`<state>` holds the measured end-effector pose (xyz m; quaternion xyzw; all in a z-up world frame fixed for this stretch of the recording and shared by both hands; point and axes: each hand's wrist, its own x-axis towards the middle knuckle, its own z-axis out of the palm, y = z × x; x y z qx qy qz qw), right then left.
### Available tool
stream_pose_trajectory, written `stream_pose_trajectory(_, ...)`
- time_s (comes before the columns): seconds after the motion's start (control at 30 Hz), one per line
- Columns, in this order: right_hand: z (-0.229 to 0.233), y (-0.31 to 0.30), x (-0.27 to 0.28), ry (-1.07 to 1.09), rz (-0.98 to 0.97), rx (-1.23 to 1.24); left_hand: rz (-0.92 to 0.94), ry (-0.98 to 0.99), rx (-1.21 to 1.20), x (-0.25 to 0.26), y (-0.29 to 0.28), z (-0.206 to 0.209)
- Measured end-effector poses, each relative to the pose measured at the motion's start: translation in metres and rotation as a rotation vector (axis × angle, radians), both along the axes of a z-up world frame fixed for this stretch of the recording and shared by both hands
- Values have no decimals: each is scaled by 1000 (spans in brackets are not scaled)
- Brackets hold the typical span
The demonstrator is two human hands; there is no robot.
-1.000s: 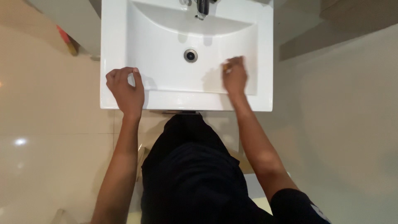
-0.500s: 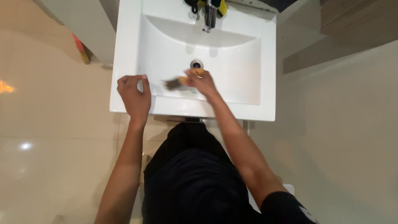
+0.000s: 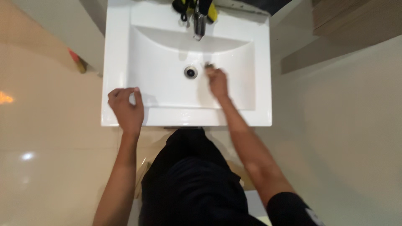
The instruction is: The person scrubs a white bathroom sink with a small brush, then wipes the basin and faucet with a yellow cloth. The sink is cleaned thoroughly from the basin to the faucet.
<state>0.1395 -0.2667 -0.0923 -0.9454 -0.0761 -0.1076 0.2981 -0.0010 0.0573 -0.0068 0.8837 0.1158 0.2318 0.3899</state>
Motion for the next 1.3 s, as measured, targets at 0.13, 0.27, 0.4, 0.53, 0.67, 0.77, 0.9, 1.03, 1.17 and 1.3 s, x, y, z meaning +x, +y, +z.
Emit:
stream_pose_trajectory(0.13, 20, 53, -19, 536, -8, 383, 12, -12, 22, 4, -4, 1)
stream_pose_trajectory(0.27, 40, 55, -31, 916, 183, 462, -3, 29, 16, 3, -2, 2)
stream_pose_trajectory(0.4, 44, 0, -22, 506, 6, 106, -2, 1, 22, 4, -2, 2)
stream_pose_trajectory(0.53, 64, -57, -16, -158, -322, -12, -11, 6, 37, 3, -2, 2)
stream_pose_trajectory(0.67, 86, -87, 1, 20, -330, 581, -17, 2, 29, 2, -3, 2)
stream_pose_trajectory(0.77, 94, -98, 20, 46, -345, 1007, -17, -14, 41, 5, -4, 3)
stream_pose_trajectory(0.9, 100, -100, 64, 52, -336, 1364, -17, 21, 115, 6, -3, 0)
stream_pose_trajectory(1.03, 103, -93, 115, 201, -224, 1522, 30, 73, 126, 11, -6, -1)
stream_pose_trajectory(1.17, 94, -79, 161, 278, -152, 1509, 33, 143, 135, 17, -11, 7)
stream_pose_trajectory(1.3, 85, -77, 191, 319, -72, 1478, 41, 183, 155, 26, -14, 15)
